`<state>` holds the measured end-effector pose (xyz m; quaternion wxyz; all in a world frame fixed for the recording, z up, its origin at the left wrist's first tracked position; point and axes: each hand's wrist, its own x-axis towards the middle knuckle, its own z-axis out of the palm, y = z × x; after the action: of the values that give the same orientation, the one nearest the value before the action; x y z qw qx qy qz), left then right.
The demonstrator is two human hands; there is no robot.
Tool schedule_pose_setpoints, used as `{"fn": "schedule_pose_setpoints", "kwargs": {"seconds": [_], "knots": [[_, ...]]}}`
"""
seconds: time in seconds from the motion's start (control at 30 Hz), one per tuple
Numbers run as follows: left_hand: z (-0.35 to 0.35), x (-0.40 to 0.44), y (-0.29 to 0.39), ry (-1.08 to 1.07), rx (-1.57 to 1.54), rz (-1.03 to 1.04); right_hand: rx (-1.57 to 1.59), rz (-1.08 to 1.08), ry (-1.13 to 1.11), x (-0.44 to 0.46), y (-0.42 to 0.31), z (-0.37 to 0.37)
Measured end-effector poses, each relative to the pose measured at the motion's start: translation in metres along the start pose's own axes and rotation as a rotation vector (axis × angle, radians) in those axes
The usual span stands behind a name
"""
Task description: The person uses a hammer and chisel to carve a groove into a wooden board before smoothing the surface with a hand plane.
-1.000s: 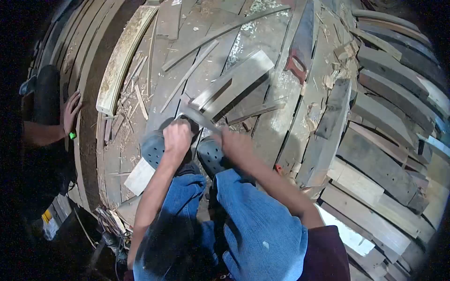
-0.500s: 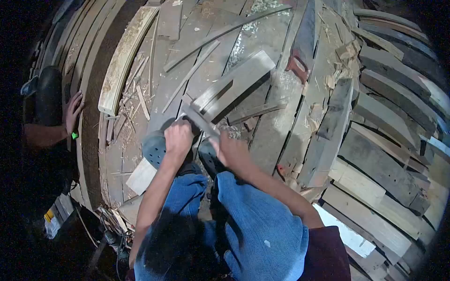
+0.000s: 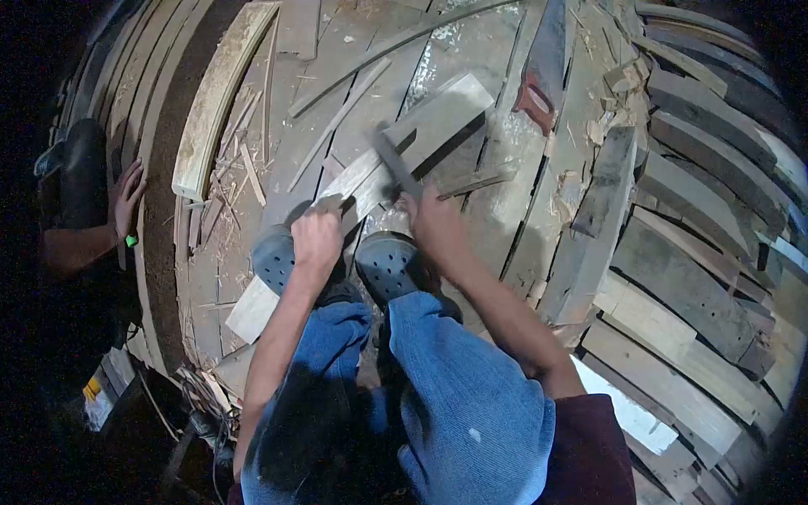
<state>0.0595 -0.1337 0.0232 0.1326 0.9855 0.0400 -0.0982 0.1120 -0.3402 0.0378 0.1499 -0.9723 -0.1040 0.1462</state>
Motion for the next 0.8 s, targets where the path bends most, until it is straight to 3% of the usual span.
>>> {"fn": "schedule_pose_setpoints", "kwargs": {"seconds": [0.1,0.2,0.23,0.33,0.37,0.47,0.5,0.6,0.63,0.67,0.73,0.77,0.8], "knots": [[0.013,0.001,-0.004,0.088,-0.026,0.02,-0.104,-0.188,-0.126,-0.041,-0.01,0.017],[0.002,0.0,0.0,0.001,-0.026,0.002,-0.018,0.012,0.059,0.014,0.02,0.002],[0.007,-0.002,-0.003,-0.041,0.002,0.008,-0.014,-0.012,-0.001,-0.003,0.014,0.011],[0.01,0.001,-0.003,0.094,-0.028,-0.002,-0.018,-0.112,-0.104,-0.04,-0.013,0.031],[0.008,0.002,-0.003,-0.004,0.074,0.003,-0.013,-0.091,-0.081,-0.032,-0.007,0.028],[0.01,-0.001,-0.004,0.124,0.0,0.035,0.018,0.007,-0.048,0.004,0.014,0.001],[0.001,-0.002,-0.001,-0.024,0.023,-0.008,0.06,0.134,-0.058,0.023,0.007,-0.034],[0.002,-0.002,-0.003,-0.005,0.033,0.022,0.026,0.146,-0.118,-0.016,-0.011,0.003],[0.008,0.0,-0.004,0.02,0.042,0.012,0.054,0.013,-0.341,-0.038,-0.025,0.005],[0.013,0.002,-0.005,0.039,0.051,0.01,0.052,-0.012,-0.326,-0.042,-0.028,0.004],[0.002,0.003,0.0,0.195,-0.084,0.028,-0.039,-0.021,-0.066,-0.016,0.004,0.013],[0.005,0.001,-0.002,0.077,-0.019,0.029,0.008,-0.004,0.038,0.006,0.013,0.002],[0.007,-0.001,-0.003,-0.038,0.043,0.024,0.014,0.05,0.007,-0.003,0.012,0.003]]}}
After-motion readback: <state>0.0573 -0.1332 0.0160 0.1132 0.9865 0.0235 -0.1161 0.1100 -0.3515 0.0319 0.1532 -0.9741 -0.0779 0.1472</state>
